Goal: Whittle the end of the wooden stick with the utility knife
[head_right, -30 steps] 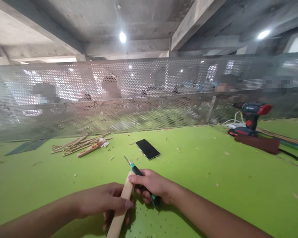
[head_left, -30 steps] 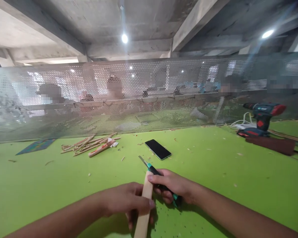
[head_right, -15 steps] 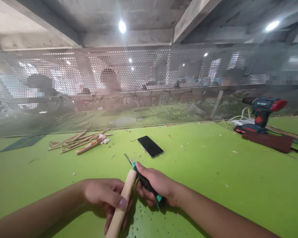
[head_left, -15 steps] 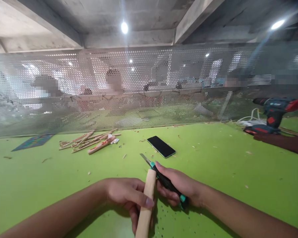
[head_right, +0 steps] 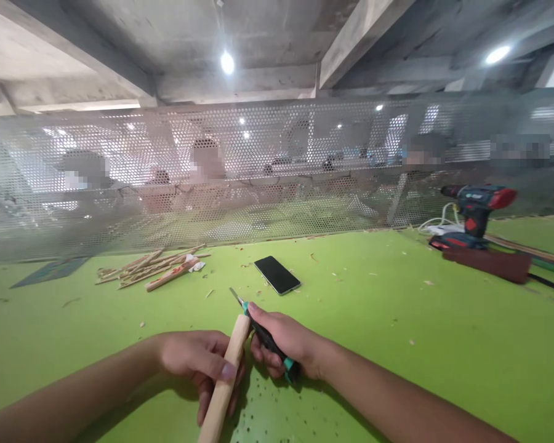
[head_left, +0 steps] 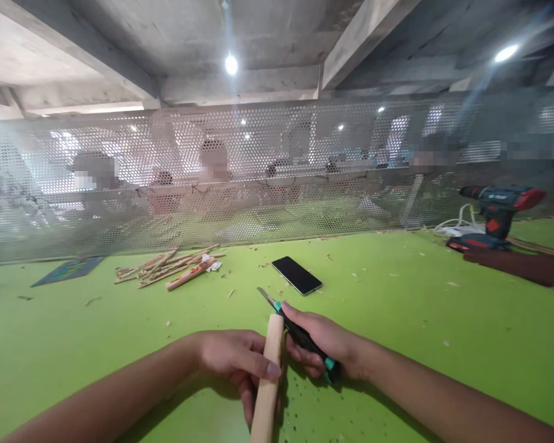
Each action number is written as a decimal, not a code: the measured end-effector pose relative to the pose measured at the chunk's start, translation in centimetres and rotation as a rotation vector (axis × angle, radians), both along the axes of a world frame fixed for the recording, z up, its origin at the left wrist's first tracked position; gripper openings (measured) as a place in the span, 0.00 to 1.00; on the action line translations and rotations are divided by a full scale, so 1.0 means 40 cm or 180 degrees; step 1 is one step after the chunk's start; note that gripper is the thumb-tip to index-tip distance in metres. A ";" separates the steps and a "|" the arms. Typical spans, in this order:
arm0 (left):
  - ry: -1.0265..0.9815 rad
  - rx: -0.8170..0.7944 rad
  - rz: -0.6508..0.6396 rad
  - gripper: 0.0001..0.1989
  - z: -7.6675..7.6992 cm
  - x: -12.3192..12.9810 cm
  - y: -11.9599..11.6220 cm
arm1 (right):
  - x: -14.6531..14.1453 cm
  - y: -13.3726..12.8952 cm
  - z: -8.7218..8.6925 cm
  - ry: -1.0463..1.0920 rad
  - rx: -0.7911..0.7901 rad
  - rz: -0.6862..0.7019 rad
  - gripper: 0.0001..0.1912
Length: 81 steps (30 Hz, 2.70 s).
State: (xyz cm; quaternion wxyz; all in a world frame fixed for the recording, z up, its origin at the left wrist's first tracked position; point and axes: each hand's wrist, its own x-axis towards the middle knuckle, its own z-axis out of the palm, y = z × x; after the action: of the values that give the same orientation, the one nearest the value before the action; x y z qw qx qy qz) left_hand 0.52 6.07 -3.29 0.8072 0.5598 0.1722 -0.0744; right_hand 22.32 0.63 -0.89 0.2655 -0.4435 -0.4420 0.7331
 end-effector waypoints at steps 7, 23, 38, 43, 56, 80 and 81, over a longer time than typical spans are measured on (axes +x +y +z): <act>-0.0013 0.0048 0.0058 0.19 0.015 -0.003 -0.004 | -0.001 0.004 0.001 -0.0004 -0.0004 0.0004 0.42; 0.0093 0.0071 0.0253 0.22 0.039 -0.002 -0.015 | 0.003 0.010 -0.010 0.0049 0.0031 0.0054 0.40; 0.0069 0.0156 0.0306 0.24 0.042 0.000 -0.026 | 0.007 0.002 -0.006 0.0042 0.0052 0.0012 0.38; -0.0038 0.0211 0.0345 0.24 0.046 -0.002 -0.038 | 0.001 -0.008 -0.007 0.0047 0.0160 -0.0181 0.37; -0.0284 0.0249 0.0415 0.22 0.063 0.005 -0.074 | 0.004 -0.025 -0.018 0.0252 0.0278 -0.0147 0.38; -0.0801 -0.0520 0.1055 0.23 0.057 0.003 -0.091 | 0.039 -0.060 -0.018 0.0513 0.0353 -0.0217 0.35; -0.0807 -0.0543 0.1080 0.24 0.055 0.004 -0.091 | 0.038 -0.061 -0.019 0.0520 0.0359 -0.0206 0.34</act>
State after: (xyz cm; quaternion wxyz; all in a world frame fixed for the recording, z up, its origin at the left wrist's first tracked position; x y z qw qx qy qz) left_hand 0.69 2.41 -1.11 0.8677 0.4574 0.1541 0.1190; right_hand 23.85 -1.80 -1.64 0.3488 -0.3806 -0.4448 0.7319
